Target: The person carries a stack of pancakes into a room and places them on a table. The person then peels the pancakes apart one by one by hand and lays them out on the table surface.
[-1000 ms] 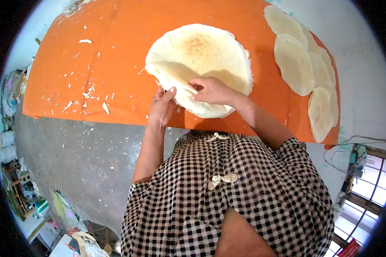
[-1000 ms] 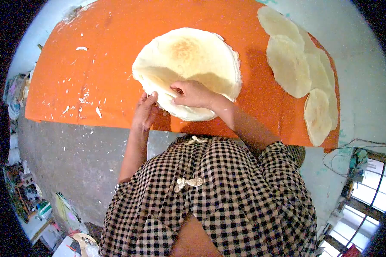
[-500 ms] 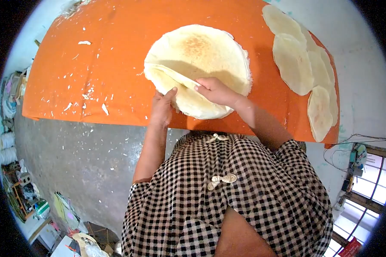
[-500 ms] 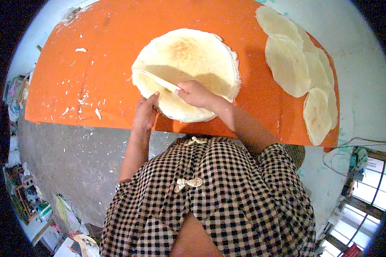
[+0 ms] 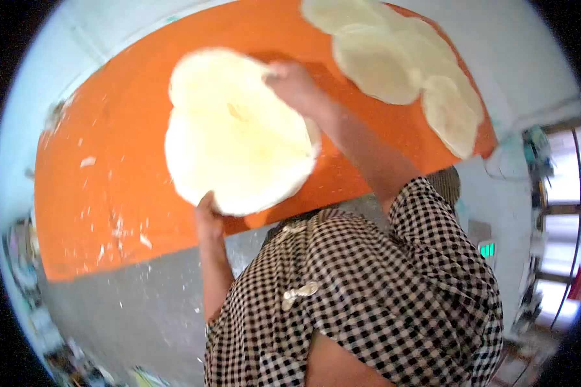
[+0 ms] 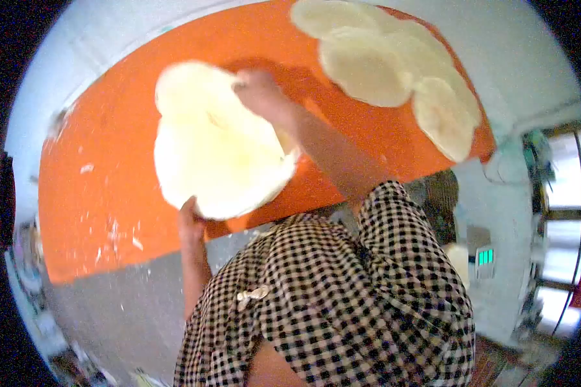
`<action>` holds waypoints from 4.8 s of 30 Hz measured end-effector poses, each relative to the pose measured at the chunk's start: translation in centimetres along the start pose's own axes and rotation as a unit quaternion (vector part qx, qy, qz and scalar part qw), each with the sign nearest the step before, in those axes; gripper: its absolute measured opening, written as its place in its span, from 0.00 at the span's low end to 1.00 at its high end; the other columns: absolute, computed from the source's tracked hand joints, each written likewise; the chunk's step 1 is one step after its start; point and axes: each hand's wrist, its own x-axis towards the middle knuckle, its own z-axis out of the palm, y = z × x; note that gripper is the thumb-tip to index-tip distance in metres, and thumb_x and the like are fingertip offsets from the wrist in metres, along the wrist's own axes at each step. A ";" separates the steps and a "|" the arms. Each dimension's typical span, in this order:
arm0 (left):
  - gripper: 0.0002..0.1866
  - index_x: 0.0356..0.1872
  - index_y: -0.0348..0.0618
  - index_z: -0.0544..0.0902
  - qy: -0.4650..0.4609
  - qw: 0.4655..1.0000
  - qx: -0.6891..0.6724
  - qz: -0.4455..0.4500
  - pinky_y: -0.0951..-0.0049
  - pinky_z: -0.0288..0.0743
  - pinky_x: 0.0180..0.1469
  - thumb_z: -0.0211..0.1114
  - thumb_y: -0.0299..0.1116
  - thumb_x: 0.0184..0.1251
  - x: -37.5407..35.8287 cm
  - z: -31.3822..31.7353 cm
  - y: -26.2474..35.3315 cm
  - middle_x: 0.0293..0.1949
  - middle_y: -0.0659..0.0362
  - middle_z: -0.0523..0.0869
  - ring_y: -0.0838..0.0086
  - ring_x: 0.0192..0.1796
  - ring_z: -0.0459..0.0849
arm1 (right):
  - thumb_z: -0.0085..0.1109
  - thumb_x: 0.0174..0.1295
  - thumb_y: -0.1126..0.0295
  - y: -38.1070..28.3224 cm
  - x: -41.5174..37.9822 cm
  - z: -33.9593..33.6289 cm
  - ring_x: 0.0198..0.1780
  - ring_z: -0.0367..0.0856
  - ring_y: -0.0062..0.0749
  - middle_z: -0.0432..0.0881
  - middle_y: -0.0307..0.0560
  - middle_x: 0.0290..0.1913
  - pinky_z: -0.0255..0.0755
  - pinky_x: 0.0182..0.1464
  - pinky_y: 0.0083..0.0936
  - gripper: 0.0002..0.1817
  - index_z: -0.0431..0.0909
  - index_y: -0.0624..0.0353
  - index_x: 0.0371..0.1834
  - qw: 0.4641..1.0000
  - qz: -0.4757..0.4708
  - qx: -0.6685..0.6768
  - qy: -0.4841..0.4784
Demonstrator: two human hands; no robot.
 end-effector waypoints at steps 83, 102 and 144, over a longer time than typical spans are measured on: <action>0.11 0.30 0.30 0.75 -0.060 0.998 -0.025 0.025 0.70 0.73 0.43 0.54 0.19 0.41 -2.7 -0.4 -7.2 0.30 0.58 0.77 0.71 0.36 0.77 | 0.46 0.60 0.60 -2.1 16.0 -17.6 0.41 0.77 0.37 0.77 0.50 0.41 0.71 0.43 0.34 0.17 0.72 0.61 0.44 0.977 -0.213 0.009 -0.015; 0.28 0.56 0.34 0.65 -0.039 0.999 -0.008 0.032 0.63 0.71 0.53 0.61 0.26 0.53 -4.1 -2.4 -4.3 0.51 0.52 0.74 0.63 0.53 0.74 | 0.52 0.57 0.49 15.6 -3.9 -10.1 0.31 0.76 0.34 0.77 0.44 0.29 0.71 0.33 0.29 0.22 0.72 0.60 0.36 0.977 0.134 -0.164 0.040; 0.20 0.51 0.42 0.71 -0.144 0.989 0.042 -0.007 0.67 0.72 0.46 0.62 0.35 0.58 -0.1 4.1 -1.7 0.45 0.59 0.78 0.71 0.46 0.76 | 0.53 0.51 0.61 9.2 -10.4 7.4 0.31 0.77 0.47 0.78 0.52 0.29 0.69 0.34 0.39 0.13 0.74 0.59 0.34 0.975 -0.069 -0.068 -0.199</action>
